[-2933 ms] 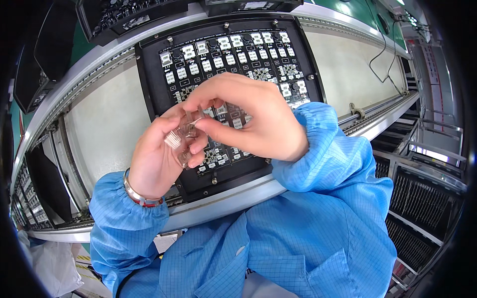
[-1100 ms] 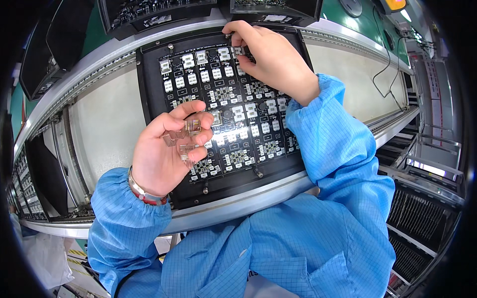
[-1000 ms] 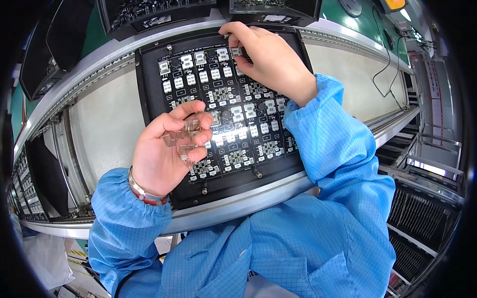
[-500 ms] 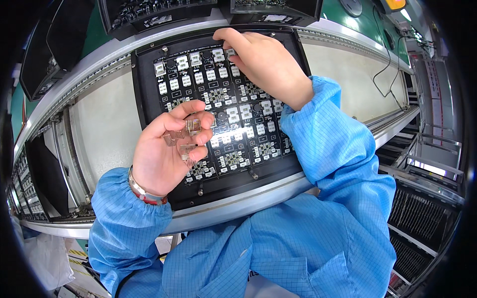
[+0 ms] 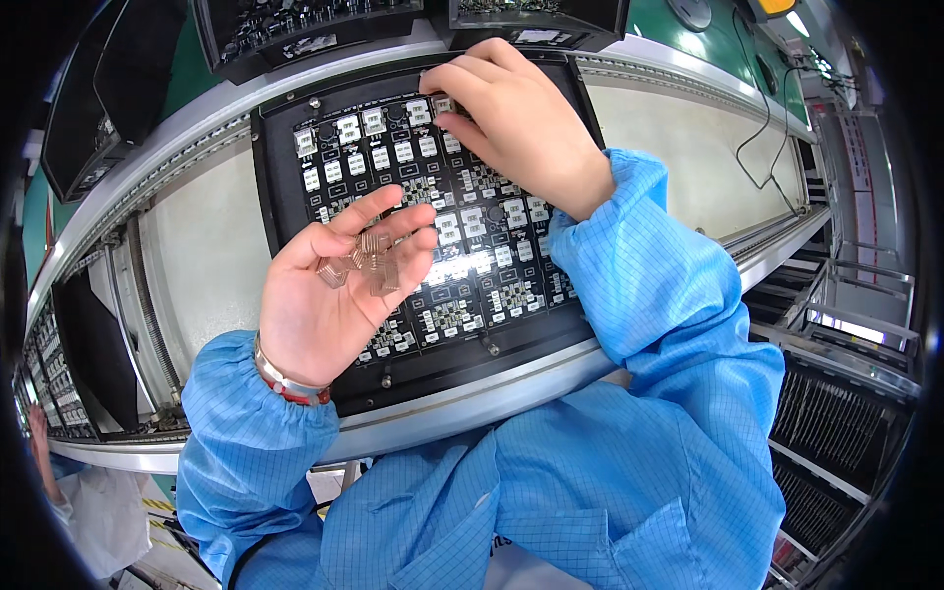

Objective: Manually placing small electronic components into designated slots on printed circuit boards and managing board stacks.

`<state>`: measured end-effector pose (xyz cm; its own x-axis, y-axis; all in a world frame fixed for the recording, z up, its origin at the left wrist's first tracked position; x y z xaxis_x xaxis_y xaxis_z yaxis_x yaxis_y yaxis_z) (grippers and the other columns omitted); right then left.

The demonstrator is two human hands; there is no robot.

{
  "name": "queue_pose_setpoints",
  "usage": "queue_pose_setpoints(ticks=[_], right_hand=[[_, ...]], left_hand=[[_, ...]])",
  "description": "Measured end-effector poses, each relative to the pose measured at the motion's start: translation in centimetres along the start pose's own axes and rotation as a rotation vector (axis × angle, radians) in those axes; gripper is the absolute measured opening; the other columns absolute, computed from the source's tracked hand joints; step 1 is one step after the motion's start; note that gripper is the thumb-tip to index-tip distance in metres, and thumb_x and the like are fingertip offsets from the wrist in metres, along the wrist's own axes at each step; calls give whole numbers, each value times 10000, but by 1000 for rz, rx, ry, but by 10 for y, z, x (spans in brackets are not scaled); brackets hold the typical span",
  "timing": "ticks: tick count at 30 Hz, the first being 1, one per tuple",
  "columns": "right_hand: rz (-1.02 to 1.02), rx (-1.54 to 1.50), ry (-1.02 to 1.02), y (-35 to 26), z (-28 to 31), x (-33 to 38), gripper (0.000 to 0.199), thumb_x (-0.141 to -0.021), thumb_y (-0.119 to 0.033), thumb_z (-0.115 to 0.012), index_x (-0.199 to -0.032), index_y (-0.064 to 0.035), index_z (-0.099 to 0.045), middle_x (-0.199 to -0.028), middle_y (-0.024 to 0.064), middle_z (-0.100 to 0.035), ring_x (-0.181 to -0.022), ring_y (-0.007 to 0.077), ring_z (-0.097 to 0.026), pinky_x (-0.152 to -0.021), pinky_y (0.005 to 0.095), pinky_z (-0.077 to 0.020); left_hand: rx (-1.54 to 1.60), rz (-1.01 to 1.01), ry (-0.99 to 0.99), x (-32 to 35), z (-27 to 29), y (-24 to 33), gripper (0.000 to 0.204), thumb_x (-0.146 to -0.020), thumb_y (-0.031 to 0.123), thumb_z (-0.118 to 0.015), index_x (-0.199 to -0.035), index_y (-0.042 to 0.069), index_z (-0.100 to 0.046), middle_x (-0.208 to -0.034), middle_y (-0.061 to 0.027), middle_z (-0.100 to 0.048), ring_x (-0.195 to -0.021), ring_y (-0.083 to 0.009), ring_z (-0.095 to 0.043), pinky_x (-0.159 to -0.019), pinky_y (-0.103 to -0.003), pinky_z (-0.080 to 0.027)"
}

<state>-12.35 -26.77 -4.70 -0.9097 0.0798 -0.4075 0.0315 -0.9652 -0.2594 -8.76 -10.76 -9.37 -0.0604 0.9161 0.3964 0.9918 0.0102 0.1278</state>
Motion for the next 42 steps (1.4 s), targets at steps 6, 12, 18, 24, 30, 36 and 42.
queue_pose_setpoints(ticks=[6,12,18,24,30,36,42], right_hand=[[25,-641,-148,-55,31,15,303,-738,-12,-692,-1029,7,-610,-1009,122,-632,-972,278,-593,-841,355,-463],[110,-464,-136,-76,14,26,367,-698,-117,-747,-1034,-20,-634,-1042,100,-619,-975,306,-585,-806,380,-480],[153,-371,-29,-71,16,28,247,-717,-61,-718,-953,-13,-660,-960,107,-631,-893,288,-611,-743,353,-488],[2,-455,32,-58,26,26,202,-738,53,-658,-938,25,-656,-895,121,-623,-802,251,-614,-699,315,-500],[-73,-485,68,-55,21,26,165,-758,46,-652,-922,24,-652,-869,118,-623,-739,224,-618,-645,285,-504],[-216,-640,40,-47,18,28,175,-786,76,-615,-957,46,-630,-904,135,-634,-797,190,-622,-676,287,-508],[-599,-997,101,-31,8,37,166,-882,39,-523,-1026,44,-604,-896,123,-667,-695,134,-630,-634,225,-506]], left_hand=[[102,-67,47,-4,2,1,477,-845,89,-355,-1297,-42,-431,-1212,-227,-543,-1111,-321,-544,-982,-440,-446],[102,-40,-162,-2,-2,2,448,-859,128,-404,-1279,-19,-452,-1141,-144,-553,-1059,-240,-530,-936,-382,-430],[165,-19,-161,-3,0,2,499,-864,103,-356,-1347,-17,-388,-1189,-176,-556,-1089,-279,-542,-1001,-427,-403],[-252,-39,75,-2,-5,3,348,-918,124,-426,-1224,-23,-503,-1045,-108,-590,-898,-188,-576,-802,-345,-502],[-484,-29,-6,-3,0,4,317,-889,152,-626,-1162,6,-556,-961,-41,-583,-682,-47,-470,-544,-176,-356],[-620,-33,116,3,-3,8,314,-889,81,-591,-1185,-8,-539,-914,-38,-593,-611,-25,-394,-505,-170,-307],[-724,-719,401,15,5,75,265,-894,146,-609,-1115,5,-577,-872,-9,-584,-643,-40,-442,-550,-161,-361]])
Point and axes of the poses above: each hand's wrist, its own x-axis away from the middle knuckle, its own z-axis out of the back of the hand, y = z × x, the point moved 6 cm from there along -x, towards the middle knuckle
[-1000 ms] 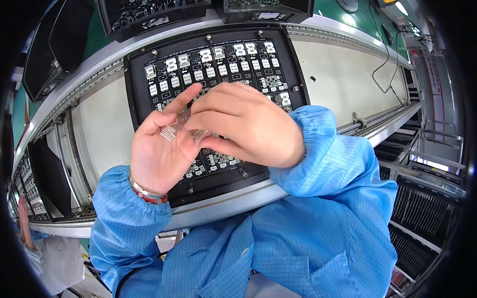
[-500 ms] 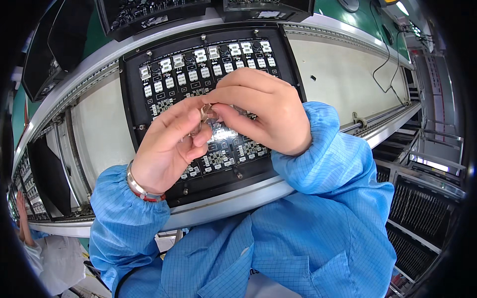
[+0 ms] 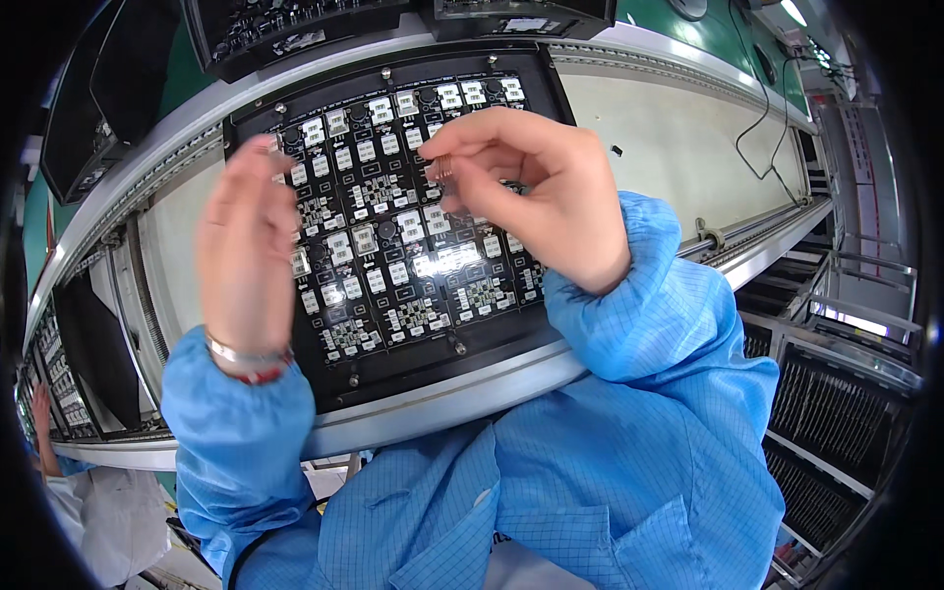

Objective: Manually placing small electronic components into designated slots on printed circuit boards and managing board stacks.

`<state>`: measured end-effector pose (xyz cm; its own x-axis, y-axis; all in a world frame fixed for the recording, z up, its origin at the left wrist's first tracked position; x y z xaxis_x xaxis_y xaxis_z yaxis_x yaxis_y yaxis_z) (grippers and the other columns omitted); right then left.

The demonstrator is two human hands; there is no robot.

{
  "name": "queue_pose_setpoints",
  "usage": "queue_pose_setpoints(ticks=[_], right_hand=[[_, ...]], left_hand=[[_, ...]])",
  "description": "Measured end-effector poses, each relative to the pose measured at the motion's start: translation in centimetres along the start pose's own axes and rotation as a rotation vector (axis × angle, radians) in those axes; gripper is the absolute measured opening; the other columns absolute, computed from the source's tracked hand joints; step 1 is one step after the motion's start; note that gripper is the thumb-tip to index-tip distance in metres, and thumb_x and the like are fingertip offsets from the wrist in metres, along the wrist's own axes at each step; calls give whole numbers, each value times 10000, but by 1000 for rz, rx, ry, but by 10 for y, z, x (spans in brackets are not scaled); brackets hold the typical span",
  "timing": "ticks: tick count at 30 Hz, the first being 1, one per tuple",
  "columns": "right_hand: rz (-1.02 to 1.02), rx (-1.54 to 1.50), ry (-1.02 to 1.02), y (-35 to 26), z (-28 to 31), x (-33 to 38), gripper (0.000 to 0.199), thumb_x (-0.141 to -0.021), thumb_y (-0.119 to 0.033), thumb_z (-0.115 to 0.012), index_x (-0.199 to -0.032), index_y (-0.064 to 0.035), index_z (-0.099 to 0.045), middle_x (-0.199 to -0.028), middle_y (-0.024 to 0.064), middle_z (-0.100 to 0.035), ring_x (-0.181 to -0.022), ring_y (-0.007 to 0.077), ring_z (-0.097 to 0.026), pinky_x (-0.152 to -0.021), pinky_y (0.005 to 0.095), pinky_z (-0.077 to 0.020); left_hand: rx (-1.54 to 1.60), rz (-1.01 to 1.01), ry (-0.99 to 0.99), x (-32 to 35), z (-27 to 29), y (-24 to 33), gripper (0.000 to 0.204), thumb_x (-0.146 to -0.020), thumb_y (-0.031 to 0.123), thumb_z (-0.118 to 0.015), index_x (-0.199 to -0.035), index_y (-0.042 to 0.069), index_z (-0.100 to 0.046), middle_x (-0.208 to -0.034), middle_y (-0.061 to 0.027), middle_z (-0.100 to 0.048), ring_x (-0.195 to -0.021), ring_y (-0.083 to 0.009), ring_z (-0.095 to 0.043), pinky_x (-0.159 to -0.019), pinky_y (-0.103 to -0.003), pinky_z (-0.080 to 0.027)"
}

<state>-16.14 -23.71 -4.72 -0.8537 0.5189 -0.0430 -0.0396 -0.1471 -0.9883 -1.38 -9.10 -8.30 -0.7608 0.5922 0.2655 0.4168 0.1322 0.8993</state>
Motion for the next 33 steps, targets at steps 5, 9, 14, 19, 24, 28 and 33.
queue_pose_setpoints(ticks=[5,9,14,19,24,28,33], right_hand=[[-175,-173,-127,7,10,-2,177,-876,52,-500,-1014,28,-608,-939,157,-656,-721,144,-631,-654,248,-516],[-194,-450,-188,9,16,-2,212,-870,74,-457,-1013,28,-606,-1040,187,-618,-822,169,-625,-744,290,-512],[-131,-266,-217,7,24,7,237,-846,90,-477,-1035,28,-604,-1070,170,-589,-911,192,-600,-812,309,-490],[-16,-90,-209,1,35,10,246,-796,105,-536,-1011,28,-628,-1066,148,-583,-956,205,-577,-850,305,-463],[252,446,-265,-4,29,13,239,-725,107,-603,-927,3,-676,-1006,120,-593,-920,231,-584,-801,315,-472],[355,708,-229,9,29,15,397,-679,80,-633,-1062,-27,-632,-918,106,-602,-868,250,-592,-760,332,-495],[316,829,-260,15,26,19,476,-663,66,-645,-1124,-42,-598,-871,99,-599,-805,254,-594,-709,345,-502]], left_hand=[[226,-152,288,-28,50,-3,205,-912,119,-588,-1061,-18,-560,-896,-43,-568,-676,-70,-434,-566,-192,-378],[345,-117,285,-32,58,0,205,-910,124,-590,-1049,-22,-551,-920,-64,-542,-683,-86,-433,-567,-215,-384],[333,-187,259,-50,90,4,202,-918,124,-578,-1018,-50,-548,-906,-68,-535,-678,-94,-442,-584,-212,-387],[418,-21,254,-46,78,-18,238,-934,116,-550,-1108,-42,-511,-909,-79,-533,-706,-98,-456,-601,-201,-402],[622,120,-9,-49,49,-35,243,-955,96,-499,-1162,-31,-478,-990,-99,-518,-744,-114,-464,-643,-213,-431],[626,205,-53,-43,31,-41,240,-962,87,-477,-1174,-26,-467,-1015,-108,-509,-748,-120,-456,-646,-226,-426],[738,189,-136,-34,23,-25,243,-960,67,-465,-1186,-22,-455,-1032,-114,-492,-740,-120,-430,-630,-241,-409]])
Point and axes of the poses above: each hand's wrist, its own x-axis away from the middle knuckle, its own z-axis out of the back of the hand, y = z × x, the point moved 6 cm from there along -x, towards the middle knuckle
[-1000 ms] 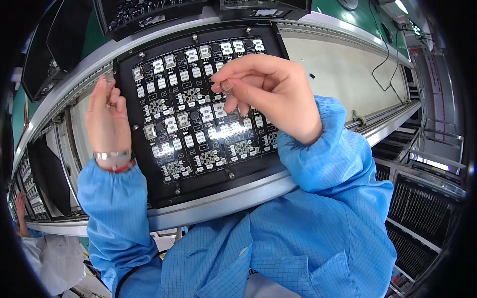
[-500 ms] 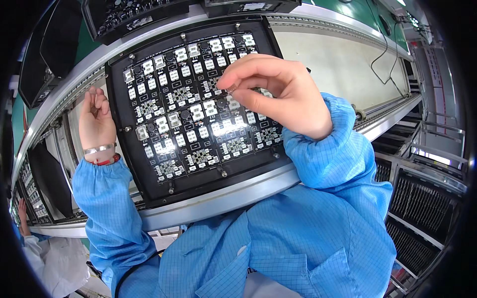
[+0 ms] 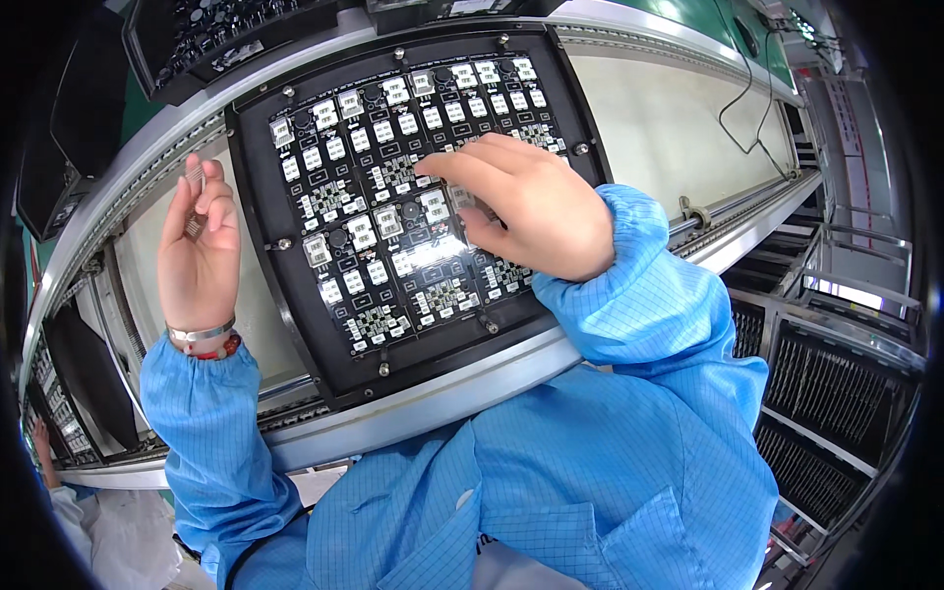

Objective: Manually placing small electronic components into designated slots on printed circuit boards and managing board stacks.

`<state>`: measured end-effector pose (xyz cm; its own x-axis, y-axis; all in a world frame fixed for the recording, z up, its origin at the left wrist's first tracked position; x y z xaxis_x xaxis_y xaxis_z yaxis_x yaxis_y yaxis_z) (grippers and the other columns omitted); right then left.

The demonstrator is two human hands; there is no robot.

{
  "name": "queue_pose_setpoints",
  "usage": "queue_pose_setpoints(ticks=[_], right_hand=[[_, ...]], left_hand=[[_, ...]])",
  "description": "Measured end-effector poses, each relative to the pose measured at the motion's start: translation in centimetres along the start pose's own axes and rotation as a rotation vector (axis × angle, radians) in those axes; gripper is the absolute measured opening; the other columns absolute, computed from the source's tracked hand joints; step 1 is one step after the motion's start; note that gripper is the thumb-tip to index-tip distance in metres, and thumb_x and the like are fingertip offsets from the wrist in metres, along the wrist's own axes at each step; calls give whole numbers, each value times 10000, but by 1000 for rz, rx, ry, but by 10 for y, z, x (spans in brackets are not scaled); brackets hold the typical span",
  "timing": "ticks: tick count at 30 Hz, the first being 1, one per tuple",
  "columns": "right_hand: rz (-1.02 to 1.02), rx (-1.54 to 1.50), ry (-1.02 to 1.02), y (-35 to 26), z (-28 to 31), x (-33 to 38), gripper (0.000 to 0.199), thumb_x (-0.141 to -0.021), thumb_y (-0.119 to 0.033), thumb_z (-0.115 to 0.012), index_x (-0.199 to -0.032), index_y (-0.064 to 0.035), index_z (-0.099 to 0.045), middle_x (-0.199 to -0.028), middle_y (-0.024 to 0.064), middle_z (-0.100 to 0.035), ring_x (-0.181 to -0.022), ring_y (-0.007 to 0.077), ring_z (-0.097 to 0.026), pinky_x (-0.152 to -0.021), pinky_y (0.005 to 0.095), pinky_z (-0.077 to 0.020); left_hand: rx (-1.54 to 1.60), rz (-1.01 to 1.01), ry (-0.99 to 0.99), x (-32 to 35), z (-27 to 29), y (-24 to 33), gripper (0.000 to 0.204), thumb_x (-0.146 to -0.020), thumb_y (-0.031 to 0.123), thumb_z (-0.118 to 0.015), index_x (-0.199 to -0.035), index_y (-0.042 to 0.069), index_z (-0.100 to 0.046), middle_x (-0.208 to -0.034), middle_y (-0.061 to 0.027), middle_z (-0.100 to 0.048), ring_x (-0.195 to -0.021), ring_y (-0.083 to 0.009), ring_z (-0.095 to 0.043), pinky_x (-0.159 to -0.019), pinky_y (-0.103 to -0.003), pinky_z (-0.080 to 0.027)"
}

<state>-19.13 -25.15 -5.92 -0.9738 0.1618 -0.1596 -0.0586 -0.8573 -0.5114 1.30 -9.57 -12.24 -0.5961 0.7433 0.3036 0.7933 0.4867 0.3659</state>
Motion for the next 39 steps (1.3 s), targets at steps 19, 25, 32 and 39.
queue_pose_setpoints(ticks=[19,25,32,39], right_hand=[[98,52,2,-15,-11,-8,498,-692,57,-650,-1173,-18,-549,-854,108,-604,-758,276,-590,-672,351,-500],[160,127,31,-25,-10,-4,533,-709,26,-667,-1221,-9,-524,-840,134,-608,-731,288,-603,-658,364,-504],[200,214,48,-24,-12,-8,464,-684,2,-690,-1138,-9,-594,-830,108,-603,-775,260,-589,-675,349,-503],[115,58,-5,-14,-2,-13,441,-687,-52,-731,-1111,-15,-613,-925,115,-613,-901,273,-582,-783,347,-493]], left_hand=[[6,11,3,3,-1,2,249,-959,74,-470,-1190,-19,-475,-1047,-109,-504,-721,-119,-419,-607,-236,-400],[-22,-3,-22,6,-8,3,263,-966,86,-462,-1208,-17,-470,-1059,-106,-509,-725,-117,-418,-610,-234,-401],[-98,83,-100,17,-21,-8,325,-958,104,-483,-1260,-14,-459,-1111,-109,-521,-758,-99,-433,-641,-213,-409],[-459,249,-138,36,-45,-37,373,-895,77,-570,-1252,-10,-513,-1099,-138,-598,-594,-27,-391,-524,-153,-358]])
Point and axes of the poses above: each hand's wrist, its own x-axis away from the middle knuckle, its own z-axis out of the back of the hand, y = z × x, the point moved 6 cm from there along -x, towards the middle knuckle
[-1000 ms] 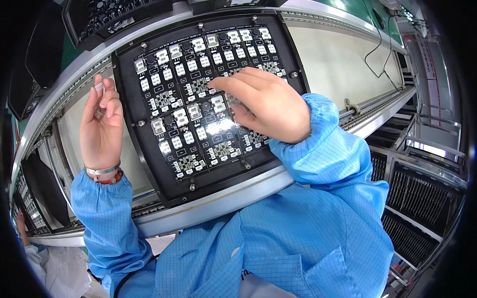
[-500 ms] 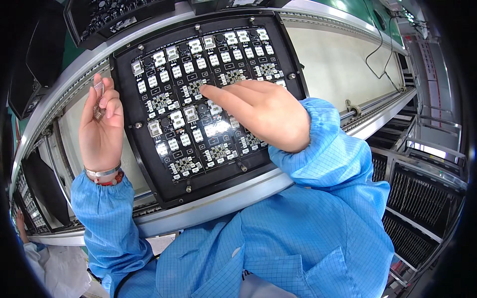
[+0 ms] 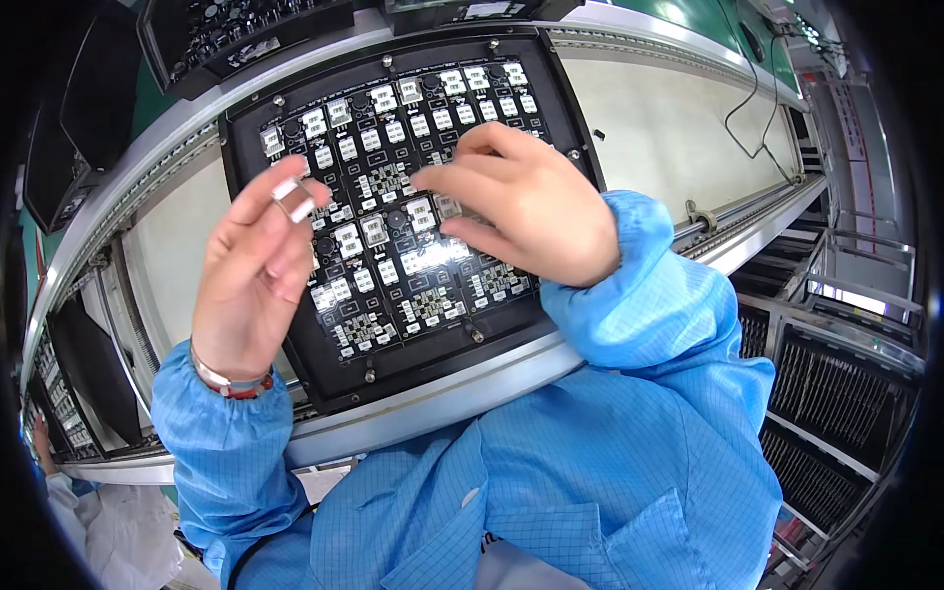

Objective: Manually placing small electronic components into designated slots on printed circuit boards and managing board stacks.

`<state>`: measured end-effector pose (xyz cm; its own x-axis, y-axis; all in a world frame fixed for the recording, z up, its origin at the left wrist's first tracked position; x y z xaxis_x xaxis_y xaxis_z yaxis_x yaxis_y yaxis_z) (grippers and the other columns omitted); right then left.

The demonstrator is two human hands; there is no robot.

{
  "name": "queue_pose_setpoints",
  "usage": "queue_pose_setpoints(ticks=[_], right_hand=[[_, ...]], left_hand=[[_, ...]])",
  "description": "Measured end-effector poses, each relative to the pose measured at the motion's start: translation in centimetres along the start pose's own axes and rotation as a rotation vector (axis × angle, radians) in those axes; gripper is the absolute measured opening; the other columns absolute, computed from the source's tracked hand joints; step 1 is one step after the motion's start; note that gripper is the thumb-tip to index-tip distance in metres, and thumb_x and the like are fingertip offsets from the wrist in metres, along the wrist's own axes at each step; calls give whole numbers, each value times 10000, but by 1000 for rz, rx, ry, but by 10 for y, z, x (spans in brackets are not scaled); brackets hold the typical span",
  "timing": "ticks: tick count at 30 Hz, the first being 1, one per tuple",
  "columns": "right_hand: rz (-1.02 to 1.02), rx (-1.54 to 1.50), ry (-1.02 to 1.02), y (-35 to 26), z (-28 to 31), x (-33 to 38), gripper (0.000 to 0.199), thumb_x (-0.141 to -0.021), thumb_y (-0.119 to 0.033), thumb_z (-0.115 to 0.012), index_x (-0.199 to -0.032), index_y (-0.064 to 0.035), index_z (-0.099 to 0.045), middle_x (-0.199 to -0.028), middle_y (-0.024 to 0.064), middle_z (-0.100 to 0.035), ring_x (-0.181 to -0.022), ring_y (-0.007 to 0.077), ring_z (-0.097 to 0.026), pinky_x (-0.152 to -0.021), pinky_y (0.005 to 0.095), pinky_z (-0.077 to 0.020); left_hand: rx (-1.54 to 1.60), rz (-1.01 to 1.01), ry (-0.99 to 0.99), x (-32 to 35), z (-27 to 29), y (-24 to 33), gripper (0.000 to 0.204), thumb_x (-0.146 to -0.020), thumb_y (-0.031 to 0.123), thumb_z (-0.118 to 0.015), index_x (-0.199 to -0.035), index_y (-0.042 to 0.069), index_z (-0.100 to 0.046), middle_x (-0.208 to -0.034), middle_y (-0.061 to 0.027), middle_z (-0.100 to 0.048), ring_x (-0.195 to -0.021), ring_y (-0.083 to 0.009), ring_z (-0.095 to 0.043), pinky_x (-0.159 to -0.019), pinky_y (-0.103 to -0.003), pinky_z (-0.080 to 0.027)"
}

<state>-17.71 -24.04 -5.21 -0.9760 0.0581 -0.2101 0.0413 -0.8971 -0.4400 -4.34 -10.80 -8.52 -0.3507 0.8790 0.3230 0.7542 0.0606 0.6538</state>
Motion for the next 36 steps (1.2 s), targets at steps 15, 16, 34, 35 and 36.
queue_pose_setpoints(ticks=[15,16,34,35,36], right_hand=[[113,-618,42,-26,11,-30,255,-745,81,-650,-993,26,-647,-893,132,-643,-800,255,-616,-713,339,-490],[128,-630,40,-27,11,-31,246,-747,82,-652,-985,24,-649,-886,130,-642,-801,254,-615,-711,336,-491],[-50,-646,208,-3,29,-34,196,-849,8,-545,-1012,56,-642,-1086,183,-601,-850,168,-596,-743,303,-502],[-92,-709,239,10,30,-38,204,-859,16,-529,-1026,56,-639,-1096,175,-598,-839,144,-582,-743,283,-493],[-212,-717,206,23,27,-38,207,-864,23,-536,-1039,39,-644,-1073,127,-615,-820,113,-562,-756,252,-472]], left_hand=[[-150,211,-56,7,-15,-17,341,-868,97,-638,-1176,3,-525,-850,-48,-615,-558,-38,-433,-451,-182,-335],[-179,220,-50,8,-15,-17,333,-873,100,-632,-1173,-1,-526,-841,-46,-610,-560,-40,-436,-452,-187,-341],[-63,164,-62,10,-13,-13,308,-927,119,-488,-1209,1,-520,-1051,-149,-623,-716,-102,-554,-578,-208,-466],[-44,167,-113,8,-6,-10,353,-908,63,-441,-1249,-22,-480,-1218,-201,-541,-923,-149,-560,-778,-241,-501],[-44,165,-113,7,-5,-9,353,-908,63,-441,-1249,-22,-480,-1218,-201,-541,-923,-149,-560,-778,-241,-501]])
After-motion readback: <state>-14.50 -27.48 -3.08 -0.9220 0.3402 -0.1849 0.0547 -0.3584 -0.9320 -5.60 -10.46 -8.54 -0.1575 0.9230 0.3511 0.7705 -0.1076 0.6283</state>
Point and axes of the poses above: each hand's wrist, its own x-axis away from the middle knuckle, its own z-axis out of the back of the hand, y = z × x, the point moved 6 cm from there along -x, towards the middle knuckle
